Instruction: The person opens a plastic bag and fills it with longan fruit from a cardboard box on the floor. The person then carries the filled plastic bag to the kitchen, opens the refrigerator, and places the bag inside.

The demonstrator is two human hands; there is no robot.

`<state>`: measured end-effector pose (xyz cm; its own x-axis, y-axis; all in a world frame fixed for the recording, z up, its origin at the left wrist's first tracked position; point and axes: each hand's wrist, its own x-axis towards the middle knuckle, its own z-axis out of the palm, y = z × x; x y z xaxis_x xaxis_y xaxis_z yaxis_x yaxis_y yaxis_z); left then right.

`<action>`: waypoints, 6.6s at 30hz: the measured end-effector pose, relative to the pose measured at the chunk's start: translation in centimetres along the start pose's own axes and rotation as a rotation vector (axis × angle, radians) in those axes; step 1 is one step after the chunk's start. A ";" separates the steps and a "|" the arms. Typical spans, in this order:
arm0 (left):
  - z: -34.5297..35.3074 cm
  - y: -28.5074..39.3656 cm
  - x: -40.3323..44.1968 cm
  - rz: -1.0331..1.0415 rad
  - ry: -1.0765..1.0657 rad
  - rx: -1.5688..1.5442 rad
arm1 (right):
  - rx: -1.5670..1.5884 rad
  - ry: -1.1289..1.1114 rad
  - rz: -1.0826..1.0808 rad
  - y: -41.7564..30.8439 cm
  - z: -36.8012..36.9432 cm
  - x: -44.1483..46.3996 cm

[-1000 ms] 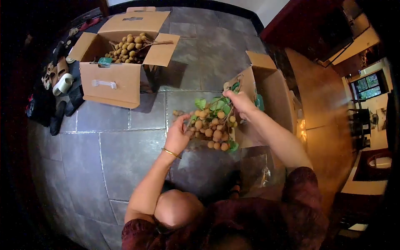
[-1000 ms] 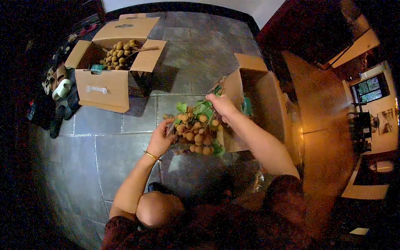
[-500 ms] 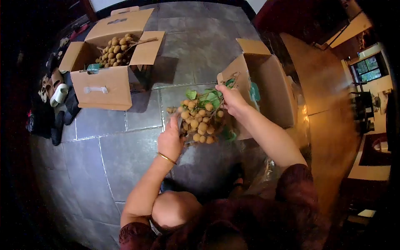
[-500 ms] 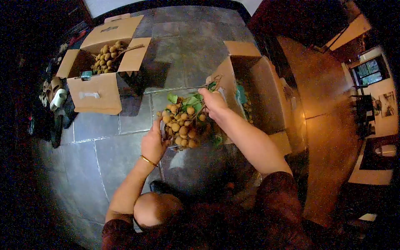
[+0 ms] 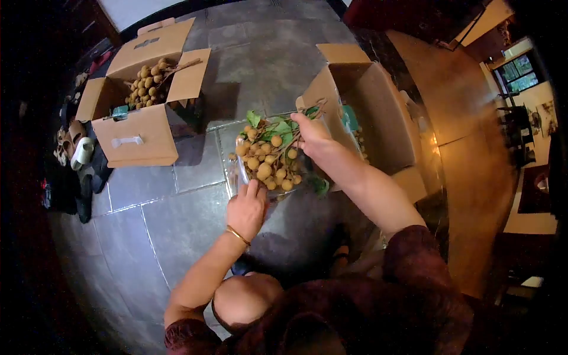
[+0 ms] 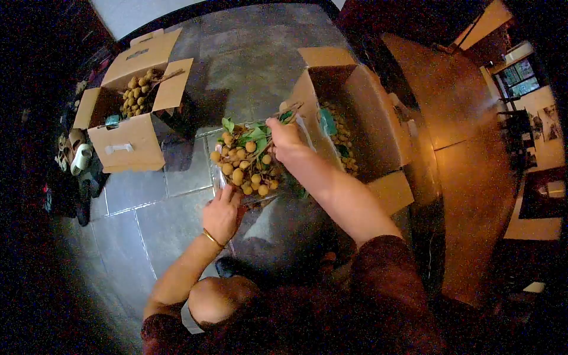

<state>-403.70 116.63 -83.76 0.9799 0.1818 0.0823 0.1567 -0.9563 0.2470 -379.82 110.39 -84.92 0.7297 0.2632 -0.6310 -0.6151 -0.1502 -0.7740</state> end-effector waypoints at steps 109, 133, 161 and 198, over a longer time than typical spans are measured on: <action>3.1 -0.3 0.0 0.344 0.019 -0.206 | -0.503 -0.657 -0.640 16.1 3.5 -1.6; -2.5 -6.5 -3.0 -0.355 0.438 -0.133 | -0.853 -0.498 -0.066 9.6 -6.0 -2.6; 0.9 -1.2 3.5 -0.192 -0.204 -0.429 | -1.750 -0.299 -0.715 3.0 -11.8 -5.7; 1.9 -0.2 4.3 -0.443 -0.371 -0.623 | -1.669 -0.423 -0.281 3.1 -21.5 25.7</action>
<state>-399.33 117.16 -85.33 0.8384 0.3188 -0.4422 0.5451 -0.4938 0.6775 -356.55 96.15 -104.64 0.4623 0.6199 -0.6340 0.6458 -0.7254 -0.2384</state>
